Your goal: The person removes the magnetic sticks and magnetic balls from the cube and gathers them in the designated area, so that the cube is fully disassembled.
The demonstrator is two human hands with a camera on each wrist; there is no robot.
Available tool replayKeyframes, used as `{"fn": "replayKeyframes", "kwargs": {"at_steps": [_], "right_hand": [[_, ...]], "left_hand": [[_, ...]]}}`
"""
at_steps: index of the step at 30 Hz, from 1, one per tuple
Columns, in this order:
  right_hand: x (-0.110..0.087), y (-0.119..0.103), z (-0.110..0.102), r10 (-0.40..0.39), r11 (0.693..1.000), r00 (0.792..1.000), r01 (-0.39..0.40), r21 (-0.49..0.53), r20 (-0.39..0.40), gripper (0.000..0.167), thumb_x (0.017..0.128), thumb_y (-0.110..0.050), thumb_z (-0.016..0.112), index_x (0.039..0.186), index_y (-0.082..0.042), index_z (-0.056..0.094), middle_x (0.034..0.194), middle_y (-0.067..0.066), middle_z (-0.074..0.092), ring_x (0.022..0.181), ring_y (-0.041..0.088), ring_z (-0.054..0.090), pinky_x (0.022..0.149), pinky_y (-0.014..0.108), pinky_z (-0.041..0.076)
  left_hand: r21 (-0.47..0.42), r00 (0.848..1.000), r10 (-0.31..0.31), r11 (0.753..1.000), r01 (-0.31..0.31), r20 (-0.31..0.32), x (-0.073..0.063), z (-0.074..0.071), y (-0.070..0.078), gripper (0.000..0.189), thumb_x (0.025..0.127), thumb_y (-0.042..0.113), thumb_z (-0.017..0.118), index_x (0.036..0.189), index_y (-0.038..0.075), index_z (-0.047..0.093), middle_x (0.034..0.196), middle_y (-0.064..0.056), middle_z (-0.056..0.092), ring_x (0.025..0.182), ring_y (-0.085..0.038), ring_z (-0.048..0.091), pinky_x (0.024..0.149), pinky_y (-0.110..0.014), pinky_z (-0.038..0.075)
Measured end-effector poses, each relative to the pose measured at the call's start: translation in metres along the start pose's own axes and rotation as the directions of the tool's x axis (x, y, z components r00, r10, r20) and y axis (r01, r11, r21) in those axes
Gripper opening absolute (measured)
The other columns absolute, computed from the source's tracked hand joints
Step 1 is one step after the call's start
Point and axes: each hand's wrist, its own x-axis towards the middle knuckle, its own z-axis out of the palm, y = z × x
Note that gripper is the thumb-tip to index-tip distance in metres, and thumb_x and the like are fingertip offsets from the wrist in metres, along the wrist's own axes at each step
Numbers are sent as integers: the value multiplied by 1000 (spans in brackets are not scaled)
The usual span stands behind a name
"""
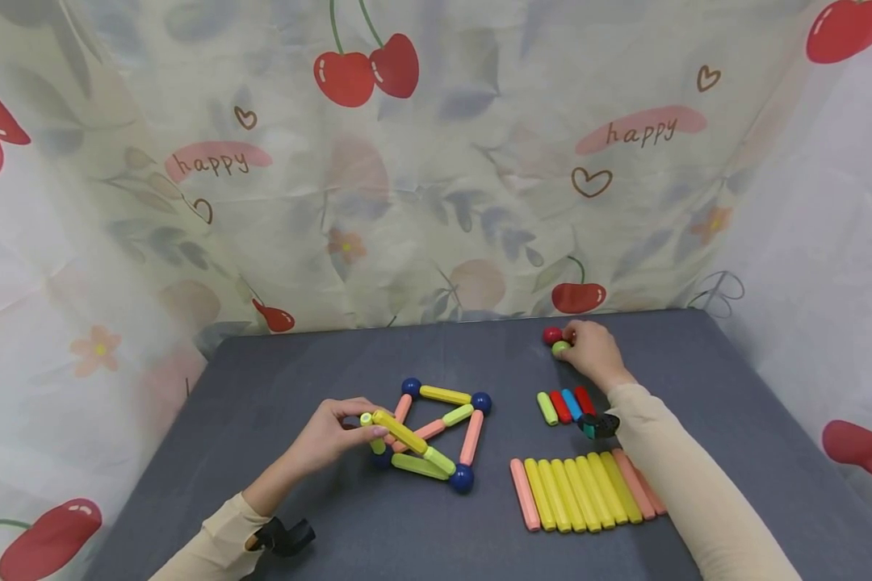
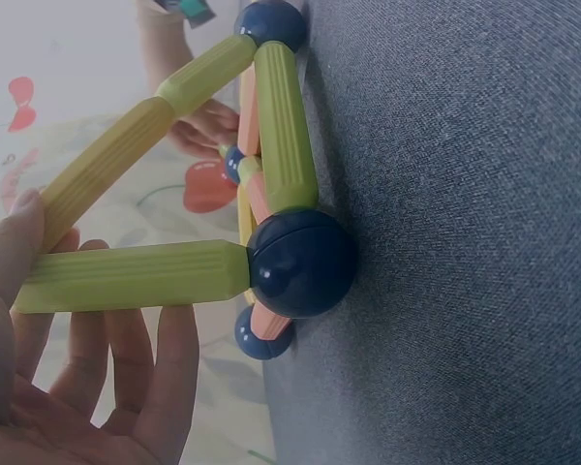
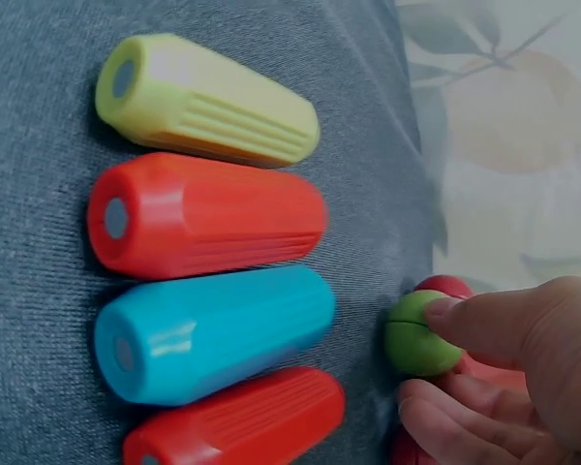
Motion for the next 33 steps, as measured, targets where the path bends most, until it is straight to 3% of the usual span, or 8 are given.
{"fn": "replayKeyframes", "kwargs": {"at_steps": [8, 12, 14, 19, 23, 25, 28, 33], "right_hand": [[-5, -28, -13, -18, 997, 1000, 20, 71, -25, 34, 88, -19, 73, 115, -1, 65, 108, 22, 69, 94, 34, 63, 79, 47, 52], [-13, -69, -11, -62, 975, 997, 51, 218, 44, 35, 89, -24, 74, 119, -7, 65, 110, 16, 69, 91, 27, 65, 75, 37, 56], [-21, -92, -6, -102, 939, 988, 59, 339, 113, 35, 89, -26, 74, 119, -8, 66, 111, 15, 68, 89, 23, 66, 76, 35, 58], [-51, -141, 14, -270, 824, 919, 68, 562, 286, 32, 88, -26, 75, 116, -11, 68, 114, 15, 67, 91, 29, 69, 81, 44, 60], [-73, -163, 34, -408, 783, 835, 112, 612, 369, 31, 89, -23, 75, 114, -7, 68, 112, 16, 69, 90, 28, 70, 76, 34, 59], [-81, -169, 42, -429, 776, 809, 103, 623, 401, 29, 88, -23, 75, 112, -7, 69, 110, 15, 70, 88, 23, 70, 74, 31, 59], [-89, -175, 52, -422, 770, 795, 60, 636, 436, 30, 86, -21, 77, 112, -8, 69, 106, 11, 71, 87, 17, 71, 73, 29, 59], [-93, -180, 60, -401, 748, 802, 8, 664, 442, 29, 85, -14, 78, 112, -8, 69, 102, 12, 73, 90, 18, 70, 74, 27, 59]], "left_hand": [[6, 1000, 3, 1000, -3, -8, 1, 0, 1, 23, 84, 37, 78, 105, 27, 78, 98, 2, 73, 89, -15, 60, 76, -28, 49], [8, 1000, 8, 1000, -7, -8, 0, -1, 2, 23, 85, 36, 78, 105, 25, 78, 97, 0, 72, 87, -16, 60, 73, -27, 51], [6, 1000, 10, 1000, -10, -7, -1, -1, 6, 23, 86, 32, 77, 106, 21, 78, 98, -4, 72, 86, -14, 59, 73, -26, 52], [-2, 1000, 18, 1000, -18, 0, 0, -1, 6, 22, 86, 30, 77, 106, 21, 78, 97, -3, 72, 85, -13, 60, 72, -25, 53], [-20, 999, 45, 999, -45, 4, 1, 0, 1, 27, 87, 31, 76, 110, 16, 77, 97, -3, 72, 83, -13, 61, 69, -26, 53], [-25, 998, 59, 998, -59, 5, 1, 0, 0, 28, 87, 29, 76, 111, 13, 76, 98, -5, 72, 82, -12, 61, 69, -26, 54], [-32, 998, 70, 997, -70, 5, 1, 0, -1, 26, 88, 28, 75, 110, 13, 76, 100, -7, 72, 84, -10, 63, 72, -26, 56], [-48, 997, 75, 996, -74, 14, 0, 0, -2, 24, 89, 25, 74, 110, 14, 76, 103, -10, 72, 86, -9, 64, 75, -26, 58]]}}
